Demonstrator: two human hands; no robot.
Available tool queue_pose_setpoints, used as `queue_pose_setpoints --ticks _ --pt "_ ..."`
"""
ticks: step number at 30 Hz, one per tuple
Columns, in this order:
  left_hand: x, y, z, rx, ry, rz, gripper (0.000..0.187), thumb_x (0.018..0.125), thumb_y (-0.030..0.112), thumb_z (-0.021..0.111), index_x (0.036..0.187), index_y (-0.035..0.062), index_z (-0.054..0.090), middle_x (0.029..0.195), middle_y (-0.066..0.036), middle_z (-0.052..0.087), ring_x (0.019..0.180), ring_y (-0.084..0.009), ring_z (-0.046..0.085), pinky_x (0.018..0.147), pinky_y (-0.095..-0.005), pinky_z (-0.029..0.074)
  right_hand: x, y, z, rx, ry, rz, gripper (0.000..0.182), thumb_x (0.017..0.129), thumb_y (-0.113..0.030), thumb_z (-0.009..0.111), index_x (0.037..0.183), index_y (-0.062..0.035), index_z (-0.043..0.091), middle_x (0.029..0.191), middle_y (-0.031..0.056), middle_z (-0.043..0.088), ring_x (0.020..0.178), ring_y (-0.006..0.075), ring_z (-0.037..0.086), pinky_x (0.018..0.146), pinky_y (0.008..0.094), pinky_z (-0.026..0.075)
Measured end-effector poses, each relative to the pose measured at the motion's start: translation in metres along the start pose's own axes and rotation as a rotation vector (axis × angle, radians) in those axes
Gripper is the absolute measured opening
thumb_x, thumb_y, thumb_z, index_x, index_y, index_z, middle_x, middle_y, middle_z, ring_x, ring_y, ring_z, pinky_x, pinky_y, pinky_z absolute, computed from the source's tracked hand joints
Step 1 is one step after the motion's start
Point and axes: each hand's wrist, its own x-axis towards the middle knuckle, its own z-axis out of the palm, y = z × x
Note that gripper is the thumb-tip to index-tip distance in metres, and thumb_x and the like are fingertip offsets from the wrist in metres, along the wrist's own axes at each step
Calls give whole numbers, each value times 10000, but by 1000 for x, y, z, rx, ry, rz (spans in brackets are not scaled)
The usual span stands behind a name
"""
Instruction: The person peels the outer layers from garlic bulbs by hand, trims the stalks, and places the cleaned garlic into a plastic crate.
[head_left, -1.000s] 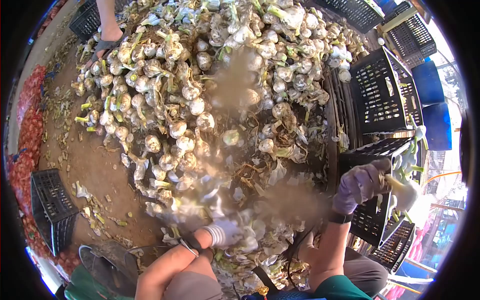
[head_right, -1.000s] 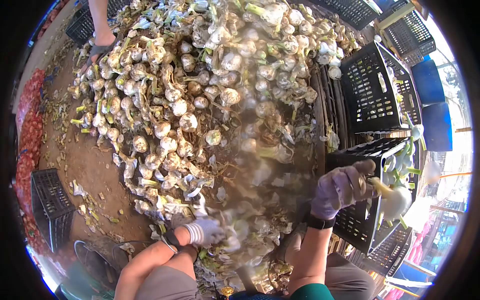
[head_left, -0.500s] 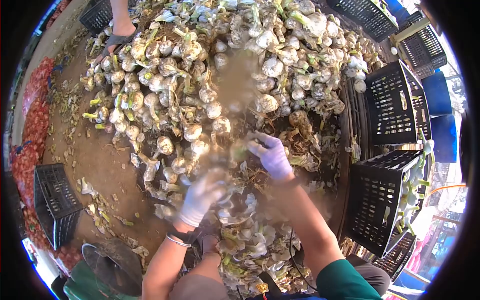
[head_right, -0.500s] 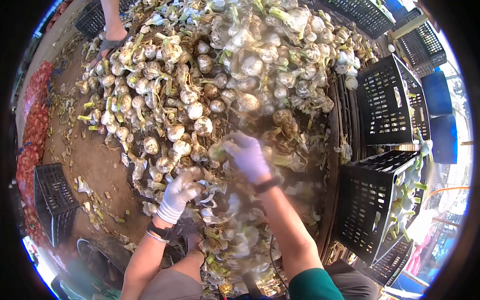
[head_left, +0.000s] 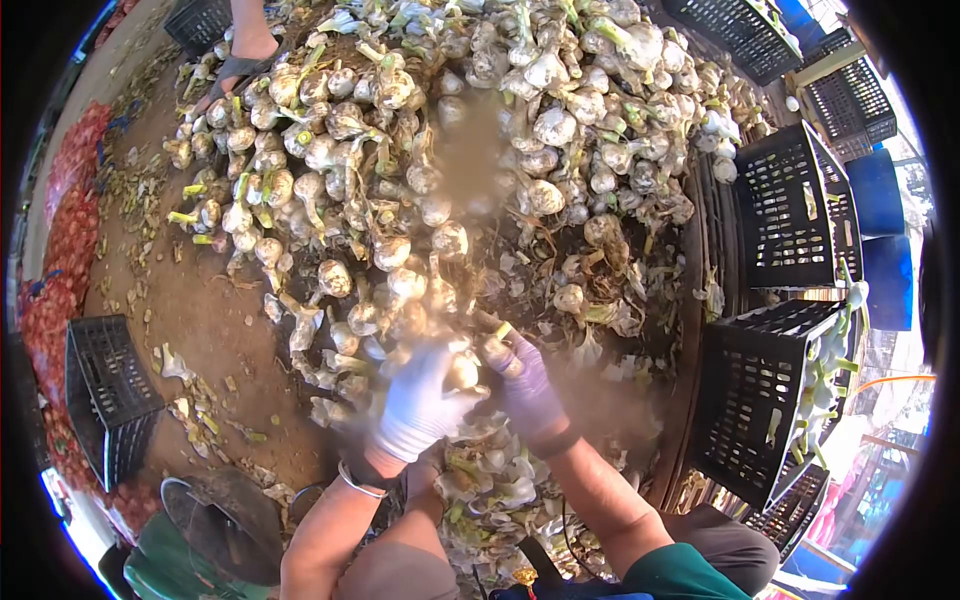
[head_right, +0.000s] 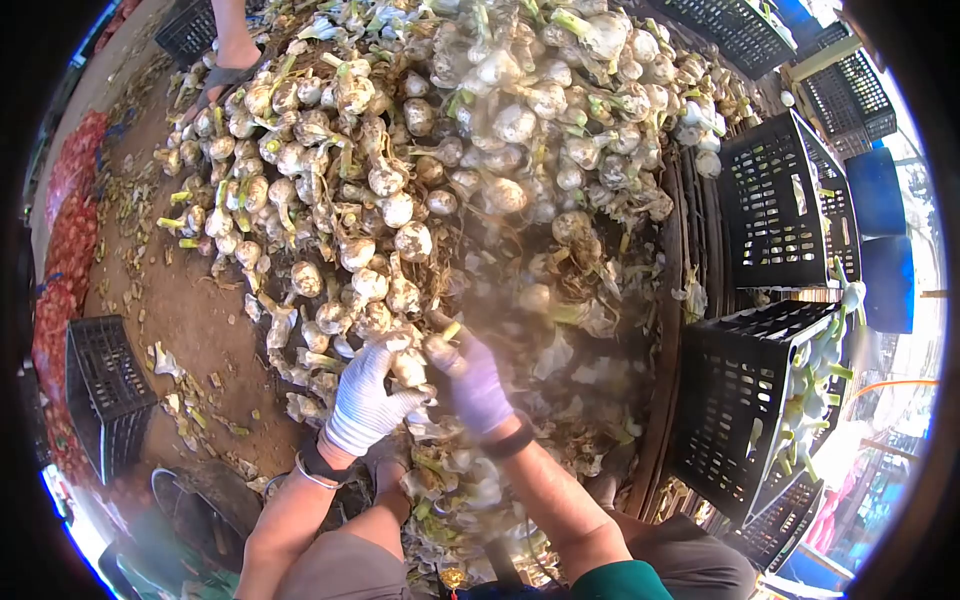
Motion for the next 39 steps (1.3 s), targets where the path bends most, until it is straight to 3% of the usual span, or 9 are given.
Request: queue_pose_setpoints --ticks 4,14,17,19,22,25,31,36,39 --pt "-11 -11 5 128 11 137 614 616 191 825 1145 68 539 1157 -152 571 1038 -363 561 909 -444 449 -6 -15 16 87 62 67 498 903 -41 579 1353 49 386 1145 152 585 1004 189 598 882 316 502" --pt "-12 -9 4 253 58 297 587 591 104 831 1104 82 546 1141 -111 581 1017 -301 584 904 -431 458 -10 -14 2 -18 35 68 523 853 25 552 1357 17 412 984 71 620 864 127 611 777 248 506" --pt "-9 -11 7 -588 -1 -528 666 625 224 882 1139 22 510 1031 -43 596 880 -148 618 776 -291 526 -15 -21 6 -20 58 -6 576 799 -85 640 1332 27 452 815 13 582 633 64 519 574 203 442" --pt "-10 -13 10 -1093 62 -633 643 664 278 866 1126 4 514 1035 -52 592 869 -137 606 777 -267 523 -14 -23 2 -291 -31 -170 599 803 -113 644 1348 28 438 897 28 613 693 73 549 610 215 472" --pt "-11 -7 14 -1305 78 -672 610 699 296 842 1131 15 515 1039 -53 591 866 -138 596 781 -271 524 -12 -20 -1 -151 -24 -144 629 821 -201 670 1352 33 430 959 42 627 767 81 574 642 225 491" --pt "-8 -22 19 -891 90 -538 616 684 238 853 1142 17 506 1035 -49 596 881 -143 601 785 -284 527 -10 -10 -16 159 -118 96 522 867 -106 649 1335 22 456 976 20 623 844 66 572 743 219 481" --pt "-12 -4 13 -292 122 -239 629 616 108 874 1130 27 520 991 -62 611 880 -139 597 794 -303 519 -15 -18 3 -94 2 72 403 881 -125 655 1232 38 545 979 24 629 825 61 552 752 212 466" --pt "-13 -7 9 -251 112 -294 560 642 108 855 1099 21 542 989 -68 615 876 -139 597 779 -293 521 -17 -15 1 -105 -32 16 385 869 -59 636 1232 33 546 970 26 629 856 65 553 767 203 463" --pt "-8 -3 9 -894 165 -594 512 654 89 838 1074 13 556 990 -55 618 871 -137 597 767 -288 523 -19 -21 4 -170 -64 -24 391 866 -55 636 1236 33 544 960 21 625 853 67 555 765 206 462"
